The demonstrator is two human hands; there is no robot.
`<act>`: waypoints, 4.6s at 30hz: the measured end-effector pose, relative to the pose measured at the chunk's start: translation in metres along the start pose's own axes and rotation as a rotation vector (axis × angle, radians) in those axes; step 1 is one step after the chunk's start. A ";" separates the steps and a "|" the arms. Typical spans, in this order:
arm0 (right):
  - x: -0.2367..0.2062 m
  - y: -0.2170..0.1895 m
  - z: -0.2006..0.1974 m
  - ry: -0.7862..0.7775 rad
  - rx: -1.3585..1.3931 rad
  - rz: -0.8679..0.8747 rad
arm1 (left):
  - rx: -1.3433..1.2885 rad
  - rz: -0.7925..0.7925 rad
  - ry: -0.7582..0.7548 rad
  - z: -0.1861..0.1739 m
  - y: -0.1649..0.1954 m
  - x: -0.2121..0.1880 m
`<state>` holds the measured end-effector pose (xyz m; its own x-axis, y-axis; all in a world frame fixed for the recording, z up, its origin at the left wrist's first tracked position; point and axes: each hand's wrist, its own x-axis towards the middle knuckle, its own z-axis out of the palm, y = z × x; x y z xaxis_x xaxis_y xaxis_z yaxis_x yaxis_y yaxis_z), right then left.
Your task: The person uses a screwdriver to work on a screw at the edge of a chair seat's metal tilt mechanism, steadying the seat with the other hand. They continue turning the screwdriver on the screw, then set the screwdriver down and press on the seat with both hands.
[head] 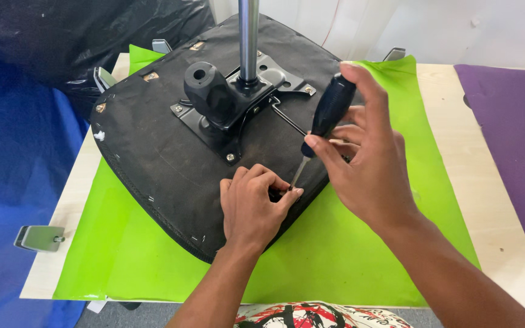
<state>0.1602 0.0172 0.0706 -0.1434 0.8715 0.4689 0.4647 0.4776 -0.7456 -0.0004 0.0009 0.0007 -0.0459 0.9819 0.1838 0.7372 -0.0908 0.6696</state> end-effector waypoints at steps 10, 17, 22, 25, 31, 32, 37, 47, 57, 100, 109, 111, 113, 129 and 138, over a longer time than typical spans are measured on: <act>-0.001 0.008 0.002 -0.081 0.128 -0.058 | 0.007 0.003 -0.007 0.000 -0.001 0.001; -0.007 0.010 0.012 0.043 0.122 -0.060 | -0.008 0.006 0.002 0.001 -0.001 0.000; -0.003 0.013 0.014 -0.022 0.034 0.129 | -0.005 0.005 0.002 0.001 -0.001 0.000; -0.010 0.015 0.018 -0.130 0.159 0.269 | 0.000 0.035 0.035 0.002 -0.002 0.000; -0.021 0.025 0.027 -0.206 0.279 0.364 | 0.024 0.028 0.022 0.002 -0.002 0.000; -0.022 0.027 0.028 -0.191 0.259 0.377 | 0.022 0.014 0.009 0.003 -0.002 0.000; -0.027 0.031 0.030 -0.092 0.192 0.422 | 0.015 0.028 0.027 0.003 -0.002 -0.001; -0.028 0.031 0.032 -0.084 0.213 0.362 | 0.011 0.041 0.042 0.003 -0.004 0.000; -0.024 0.028 0.036 -0.061 -0.018 0.448 | 0.016 0.022 0.024 0.004 -0.003 0.000; -0.034 0.037 0.045 0.031 0.071 0.362 | 0.042 0.046 0.034 0.005 -0.004 0.000; -0.036 0.034 0.042 -0.007 0.179 0.298 | 0.038 0.057 0.042 0.004 -0.005 -0.001; -0.035 0.035 0.042 -0.020 0.161 0.305 | 0.034 0.045 0.033 0.004 -0.005 0.000; -0.034 0.035 0.043 0.002 0.178 0.334 | 0.032 0.048 0.031 0.005 -0.005 0.000; -0.031 0.035 0.046 -0.093 0.277 0.302 | 0.036 0.055 0.052 0.005 -0.005 0.000; -0.024 0.035 0.047 -0.023 0.080 0.449 | 0.031 0.038 0.039 0.006 -0.006 0.001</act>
<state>0.1383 0.0184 0.0113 0.0368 0.9961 0.0805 0.4164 0.0580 -0.9073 -0.0006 0.0031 -0.0072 -0.0435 0.9705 0.2370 0.7596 -0.1220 0.6388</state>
